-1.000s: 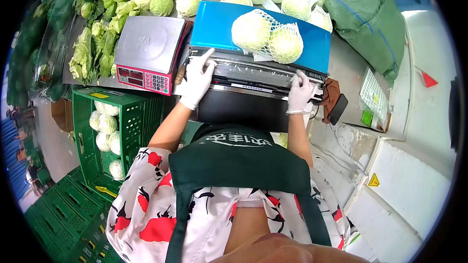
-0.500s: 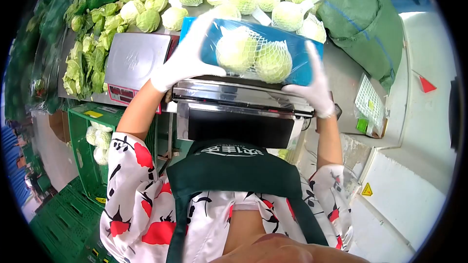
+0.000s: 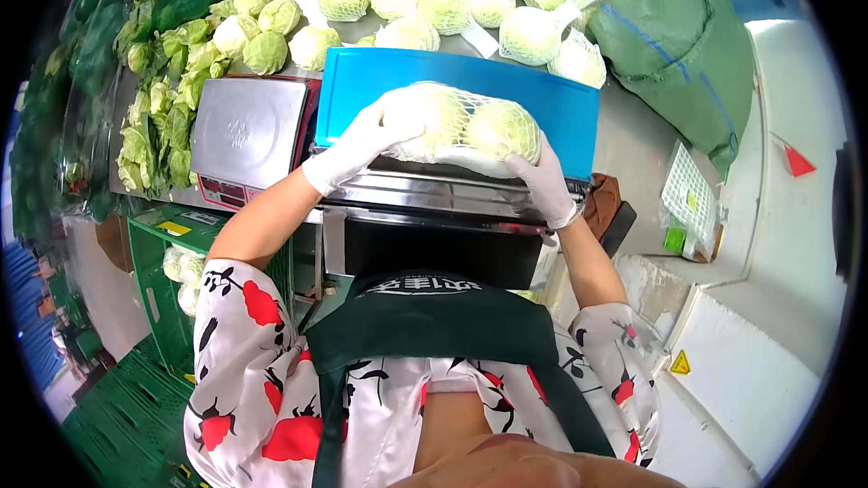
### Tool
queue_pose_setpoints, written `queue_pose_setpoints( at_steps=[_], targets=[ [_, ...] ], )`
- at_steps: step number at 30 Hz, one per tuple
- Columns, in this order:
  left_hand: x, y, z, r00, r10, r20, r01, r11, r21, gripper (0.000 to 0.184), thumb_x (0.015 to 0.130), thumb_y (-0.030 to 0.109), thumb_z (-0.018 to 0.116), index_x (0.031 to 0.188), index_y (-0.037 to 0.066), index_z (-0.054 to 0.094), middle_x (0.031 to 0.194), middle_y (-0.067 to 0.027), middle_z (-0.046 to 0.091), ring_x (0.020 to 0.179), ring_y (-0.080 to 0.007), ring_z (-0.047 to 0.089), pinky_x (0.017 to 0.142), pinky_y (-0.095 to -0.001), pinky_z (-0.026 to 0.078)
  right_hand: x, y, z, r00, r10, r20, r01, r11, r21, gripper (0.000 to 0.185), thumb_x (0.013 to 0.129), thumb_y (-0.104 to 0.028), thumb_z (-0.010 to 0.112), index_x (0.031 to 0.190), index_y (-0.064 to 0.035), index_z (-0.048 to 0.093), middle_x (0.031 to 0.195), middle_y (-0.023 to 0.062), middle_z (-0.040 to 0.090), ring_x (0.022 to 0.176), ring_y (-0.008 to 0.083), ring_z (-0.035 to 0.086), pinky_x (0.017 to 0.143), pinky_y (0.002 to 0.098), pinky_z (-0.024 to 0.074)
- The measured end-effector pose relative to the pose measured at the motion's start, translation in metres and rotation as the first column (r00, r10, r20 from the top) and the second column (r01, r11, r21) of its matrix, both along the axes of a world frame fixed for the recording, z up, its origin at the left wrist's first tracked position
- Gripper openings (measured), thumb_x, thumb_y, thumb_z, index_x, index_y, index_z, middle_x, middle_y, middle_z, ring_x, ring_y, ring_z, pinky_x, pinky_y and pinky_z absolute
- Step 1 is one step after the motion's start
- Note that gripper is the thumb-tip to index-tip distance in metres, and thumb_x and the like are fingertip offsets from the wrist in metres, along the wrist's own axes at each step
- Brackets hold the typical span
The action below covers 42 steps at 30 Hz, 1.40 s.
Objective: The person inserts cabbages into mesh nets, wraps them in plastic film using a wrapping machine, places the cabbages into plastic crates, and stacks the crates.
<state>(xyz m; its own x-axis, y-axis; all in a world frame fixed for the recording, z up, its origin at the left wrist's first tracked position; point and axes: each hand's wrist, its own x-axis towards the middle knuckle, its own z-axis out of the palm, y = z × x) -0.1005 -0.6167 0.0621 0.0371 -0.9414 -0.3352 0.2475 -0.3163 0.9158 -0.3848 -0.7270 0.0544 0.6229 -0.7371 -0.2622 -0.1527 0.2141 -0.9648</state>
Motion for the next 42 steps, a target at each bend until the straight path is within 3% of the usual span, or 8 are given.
queue_pose_setpoints(
  at_steps=[13, 20, 23, 25, 28, 36, 39, 42],
  targets=[
    [-0.048, 0.174, -0.011, 0.866, -0.232, -0.444, 0.448, 0.754, 0.48, 0.074, 0.1, 0.058, 0.044, 0.142, -0.002, 0.044, 0.134, -0.0163, 0.057, 0.121, -0.023, 0.057, 0.101, -0.0396, 0.048, -0.087, 0.159, -0.01, 0.879, 0.333, -0.34, -0.082, 0.81, 0.581, 0.07, 0.091, -0.055, 0.061, 0.134, 0.0003, 0.055, 0.103, 0.0096, 0.067, 0.079, 0.0129, 0.064, 0.066, 0.0247, 0.0544],
    [-0.051, 0.184, -0.019, 0.885, 0.016, -0.465, 0.287, 0.767, 0.573, 0.074, 0.097, 0.059, 0.049, 0.14, 0.0, 0.048, 0.127, -0.0149, 0.062, 0.119, -0.0241, 0.059, 0.102, -0.0367, 0.047, -0.087, 0.14, -0.024, 0.985, 0.121, -0.121, 0.04, 0.524, 0.851, 0.07, 0.092, -0.042, 0.064, 0.143, 0.0008, 0.044, 0.134, 0.0131, 0.056, 0.121, 0.0184, 0.055, 0.103, 0.0319, 0.0424],
    [-0.058, 0.216, -0.02, 0.943, -0.045, -0.33, 0.178, 0.905, 0.385, 0.061, 0.099, 0.041, 0.058, 0.14, -0.002, 0.047, 0.13, -0.0121, 0.061, 0.122, -0.0227, 0.057, 0.103, -0.0342, 0.045, -0.119, 0.16, -0.038, 0.985, 0.169, 0.024, -0.124, 0.608, 0.784, 0.062, 0.093, -0.025, 0.067, 0.146, -0.0049, 0.041, 0.135, 0.0102, 0.056, 0.119, 0.0206, 0.057, 0.106, 0.031, 0.0399],
    [-0.063, 0.234, -0.035, 0.974, -0.166, 0.153, 0.138, 0.974, 0.181, 0.047, 0.095, 0.014, 0.062, 0.14, 0.004, 0.049, 0.121, -0.0128, 0.065, 0.109, -0.0231, 0.065, 0.097, -0.0324, 0.051, -0.117, 0.175, -0.026, 0.921, 0.225, -0.319, -0.162, 0.964, 0.212, 0.038, 0.093, -0.014, 0.066, 0.128, -0.0046, 0.057, 0.115, 0.0087, 0.065, 0.107, 0.0198, 0.061, 0.096, 0.0335, 0.0456],
    [-0.06, 0.247, -0.041, 0.543, -0.017, 0.839, 0.243, 0.96, -0.138, 0.044, 0.093, -0.001, 0.057, 0.135, 0.012, 0.056, 0.093, -0.0193, 0.069, 0.083, -0.0277, 0.071, 0.076, -0.0355, 0.058, -0.13, 0.204, -0.063, 0.897, -0.079, -0.434, -0.211, 0.787, -0.58, 0.017, 0.091, -0.011, 0.066, 0.103, 0.0012, 0.064, 0.093, 0.0123, 0.068, 0.088, 0.0221, 0.064, 0.076, 0.034, 0.0506],
    [-0.052, 0.229, 0.014, 0.927, 0.096, 0.363, -0.172, 0.968, 0.185, 0.029, 0.106, 0.014, 0.042, 0.128, 0.005, 0.059, 0.061, 0.0081, 0.044, 0.05, 0.0, 0.036, 0.046, -0.0178, 0.034, -0.122, 0.173, -0.007, 0.871, -0.39, -0.298, 0.453, 0.872, 0.184, 0.036, 0.105, -0.026, 0.046, 0.078, -0.0045, 0.058, 0.055, -0.0027, 0.042, 0.046, 0.006, 0.042, 0.043, 0.0236, 0.0317],
    [-0.062, 0.268, -0.032, 0.998, 0.048, 0.044, -0.061, 0.925, 0.375, 0.027, 0.106, 0.016, 0.044, 0.117, 0.004, 0.065, 0.062, 0.0063, 0.047, 0.048, -0.0024, 0.04, 0.045, -0.0202, 0.035, -0.169, 0.202, -0.062, 0.818, -0.023, -0.575, -0.108, 0.975, -0.193, 0.025, 0.1, -0.025, 0.05, 0.089, -0.0055, 0.059, 0.067, 0.0023, 0.048, 0.058, 0.013, 0.048, 0.053, 0.0286, 0.0368],
    [-0.084, 0.299, -0.118, 0.996, -0.031, -0.081, 0.074, 0.783, 0.618, 0.018, 0.098, 0.014, 0.056, 0.105, 0.004, 0.069, 0.064, 0.0009, 0.054, 0.054, -0.0075, 0.049, 0.051, -0.0229, 0.04, -0.181, 0.247, -0.113, 0.466, 0.35, -0.813, -0.638, 0.769, -0.035, 0.033, 0.087, -0.015, 0.053, 0.119, -0.0081, 0.06, 0.103, 0.0186, 0.068, 0.097, 0.0339, 0.066, 0.084, 0.0428, 0.0509]
  ],
)
